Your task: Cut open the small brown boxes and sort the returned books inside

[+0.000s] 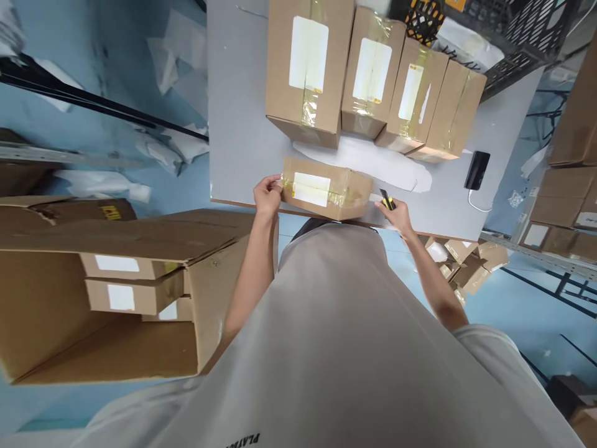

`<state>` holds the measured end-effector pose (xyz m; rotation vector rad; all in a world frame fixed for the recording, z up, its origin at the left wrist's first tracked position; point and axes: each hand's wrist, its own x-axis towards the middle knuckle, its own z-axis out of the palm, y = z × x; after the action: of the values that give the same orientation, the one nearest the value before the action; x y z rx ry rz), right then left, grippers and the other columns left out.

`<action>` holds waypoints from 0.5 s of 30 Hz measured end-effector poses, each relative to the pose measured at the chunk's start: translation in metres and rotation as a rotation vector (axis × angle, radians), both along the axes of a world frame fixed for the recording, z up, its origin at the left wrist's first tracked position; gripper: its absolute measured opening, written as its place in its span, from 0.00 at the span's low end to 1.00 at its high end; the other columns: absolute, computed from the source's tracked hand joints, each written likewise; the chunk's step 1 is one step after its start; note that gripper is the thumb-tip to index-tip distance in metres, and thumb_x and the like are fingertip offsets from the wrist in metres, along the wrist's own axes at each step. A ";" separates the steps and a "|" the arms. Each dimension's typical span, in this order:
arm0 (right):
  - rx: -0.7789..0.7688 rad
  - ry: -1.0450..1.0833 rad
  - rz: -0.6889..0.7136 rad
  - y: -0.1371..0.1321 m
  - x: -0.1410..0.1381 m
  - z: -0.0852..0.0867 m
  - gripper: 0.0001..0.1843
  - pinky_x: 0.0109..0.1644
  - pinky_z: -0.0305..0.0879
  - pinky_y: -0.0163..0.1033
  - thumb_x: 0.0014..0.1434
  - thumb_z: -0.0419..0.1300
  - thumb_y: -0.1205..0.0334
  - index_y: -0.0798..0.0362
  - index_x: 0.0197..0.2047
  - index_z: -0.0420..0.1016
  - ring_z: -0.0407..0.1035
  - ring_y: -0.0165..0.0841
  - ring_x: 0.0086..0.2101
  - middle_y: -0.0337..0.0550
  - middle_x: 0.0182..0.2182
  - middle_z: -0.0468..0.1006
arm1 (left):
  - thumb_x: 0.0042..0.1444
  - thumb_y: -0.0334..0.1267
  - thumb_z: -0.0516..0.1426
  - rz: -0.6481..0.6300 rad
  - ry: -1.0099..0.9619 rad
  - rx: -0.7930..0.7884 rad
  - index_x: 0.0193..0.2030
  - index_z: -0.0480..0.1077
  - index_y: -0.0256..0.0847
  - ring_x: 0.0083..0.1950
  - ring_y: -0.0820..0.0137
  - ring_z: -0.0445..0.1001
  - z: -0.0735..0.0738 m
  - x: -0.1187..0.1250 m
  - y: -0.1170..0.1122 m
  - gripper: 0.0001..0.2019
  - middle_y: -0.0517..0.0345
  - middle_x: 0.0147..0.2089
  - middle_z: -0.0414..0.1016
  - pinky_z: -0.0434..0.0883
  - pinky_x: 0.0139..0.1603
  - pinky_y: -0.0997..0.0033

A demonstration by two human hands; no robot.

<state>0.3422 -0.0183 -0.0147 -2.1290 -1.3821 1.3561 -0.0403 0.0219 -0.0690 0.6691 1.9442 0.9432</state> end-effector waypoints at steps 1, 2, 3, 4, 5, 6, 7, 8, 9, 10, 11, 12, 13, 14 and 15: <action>-0.020 0.085 -0.079 0.000 -0.007 -0.005 0.34 0.33 0.63 0.38 0.58 0.67 0.24 0.52 0.38 0.81 0.66 0.32 0.27 0.36 0.27 0.76 | 0.54 0.30 0.63 -0.021 0.014 0.005 0.43 0.79 0.42 0.41 0.65 0.76 0.001 -0.004 -0.001 0.10 0.57 0.36 0.77 0.77 0.49 0.66; -0.033 0.157 -0.137 0.001 -0.014 -0.008 0.35 0.33 0.66 0.38 0.57 0.69 0.25 0.52 0.41 0.82 0.67 0.31 0.26 0.37 0.29 0.79 | 0.55 0.31 0.63 -0.050 0.027 0.016 0.43 0.79 0.42 0.41 0.65 0.77 0.001 -0.008 -0.002 0.09 0.57 0.36 0.78 0.77 0.48 0.66; -0.038 0.209 -0.178 0.001 -0.021 -0.010 0.35 0.33 0.68 0.38 0.56 0.70 0.26 0.53 0.43 0.84 0.67 0.30 0.26 0.39 0.32 0.82 | 0.56 0.32 0.64 -0.081 0.040 0.031 0.44 0.78 0.43 0.41 0.65 0.77 0.001 -0.011 -0.003 0.09 0.56 0.37 0.79 0.78 0.47 0.66; -0.032 0.237 -0.205 0.002 -0.028 -0.010 0.34 0.33 0.70 0.38 0.56 0.71 0.28 0.53 0.44 0.84 0.68 0.30 0.25 0.41 0.35 0.84 | 0.57 0.33 0.64 -0.110 0.055 0.050 0.44 0.78 0.43 0.41 0.65 0.78 0.002 -0.013 -0.005 0.08 0.56 0.38 0.80 0.78 0.46 0.67; -0.020 0.245 -0.226 0.003 -0.033 -0.008 0.33 0.33 0.71 0.38 0.56 0.72 0.30 0.53 0.45 0.85 0.69 0.29 0.25 0.43 0.39 0.86 | 0.58 0.34 0.64 -0.132 0.068 0.071 0.44 0.78 0.44 0.41 0.65 0.78 0.001 -0.014 -0.006 0.08 0.55 0.38 0.81 0.78 0.45 0.67; -0.009 0.242 -0.244 0.003 -0.037 -0.005 0.33 0.33 0.72 0.38 0.56 0.73 0.31 0.54 0.45 0.85 0.69 0.28 0.26 0.45 0.42 0.88 | 0.58 0.35 0.64 -0.150 0.078 0.088 0.44 0.77 0.45 0.41 0.64 0.79 0.000 -0.014 -0.007 0.08 0.55 0.39 0.81 0.78 0.45 0.66; 0.000 0.234 -0.266 0.004 -0.039 -0.002 0.33 0.33 0.72 0.38 0.57 0.73 0.32 0.54 0.47 0.86 0.70 0.28 0.26 0.47 0.45 0.88 | 0.58 0.36 0.65 -0.166 0.081 0.100 0.45 0.77 0.45 0.41 0.64 0.79 -0.002 -0.012 -0.007 0.08 0.55 0.40 0.82 0.79 0.44 0.66; 0.009 0.229 -0.290 0.005 -0.039 0.003 0.33 0.32 0.72 0.37 0.57 0.73 0.32 0.54 0.49 0.86 0.70 0.28 0.26 0.47 0.46 0.89 | 0.58 0.37 0.65 -0.181 0.079 0.101 0.45 0.76 0.46 0.40 0.64 0.79 -0.004 -0.007 -0.006 0.08 0.55 0.40 0.82 0.79 0.44 0.65; 0.022 0.224 -0.319 0.005 -0.037 0.009 0.34 0.32 0.72 0.37 0.57 0.74 0.33 0.54 0.51 0.86 0.71 0.27 0.26 0.47 0.47 0.89 | 0.57 0.38 0.65 -0.198 0.070 0.087 0.45 0.75 0.46 0.40 0.64 0.78 -0.008 0.000 -0.005 0.09 0.55 0.41 0.82 0.79 0.45 0.64; 0.041 0.218 -0.349 0.006 -0.034 0.016 0.35 0.31 0.72 0.36 0.57 0.74 0.33 0.55 0.54 0.86 0.71 0.27 0.25 0.47 0.47 0.89 | 0.57 0.39 0.65 -0.229 0.056 0.061 0.44 0.75 0.45 0.39 0.64 0.78 -0.012 0.009 -0.004 0.09 0.54 0.41 0.82 0.80 0.45 0.63; 0.066 0.206 -0.377 0.007 -0.030 0.024 0.36 0.30 0.72 0.36 0.58 0.74 0.34 0.54 0.56 0.86 0.71 0.27 0.25 0.46 0.47 0.88 | 0.56 0.39 0.65 -0.277 0.038 0.032 0.44 0.74 0.45 0.39 0.64 0.78 -0.017 0.020 -0.003 0.09 0.54 0.41 0.82 0.80 0.46 0.63; 0.097 0.185 -0.395 0.009 -0.025 0.032 0.36 0.30 0.72 0.36 0.59 0.74 0.34 0.54 0.58 0.86 0.71 0.27 0.25 0.46 0.47 0.88 | 0.56 0.40 0.65 -0.334 0.015 0.006 0.43 0.73 0.44 0.39 0.64 0.78 -0.021 0.032 -0.002 0.09 0.53 0.41 0.82 0.81 0.46 0.61; 0.128 0.153 -0.399 0.010 -0.020 0.041 0.35 0.30 0.72 0.37 0.60 0.73 0.35 0.54 0.59 0.86 0.71 0.28 0.25 0.46 0.47 0.88 | 0.56 0.40 0.65 -0.407 -0.012 -0.005 0.42 0.73 0.44 0.39 0.63 0.79 -0.026 0.044 -0.001 0.09 0.52 0.41 0.82 0.81 0.47 0.60; 0.154 0.109 -0.382 0.011 -0.017 0.049 0.34 0.31 0.74 0.38 0.62 0.72 0.36 0.54 0.60 0.86 0.72 0.29 0.26 0.47 0.47 0.88 | 0.55 0.40 0.65 -0.468 -0.039 -0.002 0.42 0.73 0.44 0.40 0.63 0.79 -0.030 0.056 -0.001 0.10 0.52 0.40 0.82 0.82 0.47 0.59; 0.172 0.051 -0.347 0.011 -0.014 0.056 0.34 0.33 0.75 0.39 0.63 0.71 0.36 0.54 0.60 0.86 0.74 0.32 0.28 0.48 0.47 0.88 | 0.54 0.40 0.66 -0.525 -0.065 0.016 0.42 0.73 0.44 0.40 0.62 0.80 -0.034 0.066 -0.001 0.10 0.51 0.40 0.82 0.82 0.48 0.58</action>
<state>0.3278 -0.0071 0.0411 -2.0828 -1.0097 1.1064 0.0256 0.0208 -0.1027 1.0770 1.5856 0.6408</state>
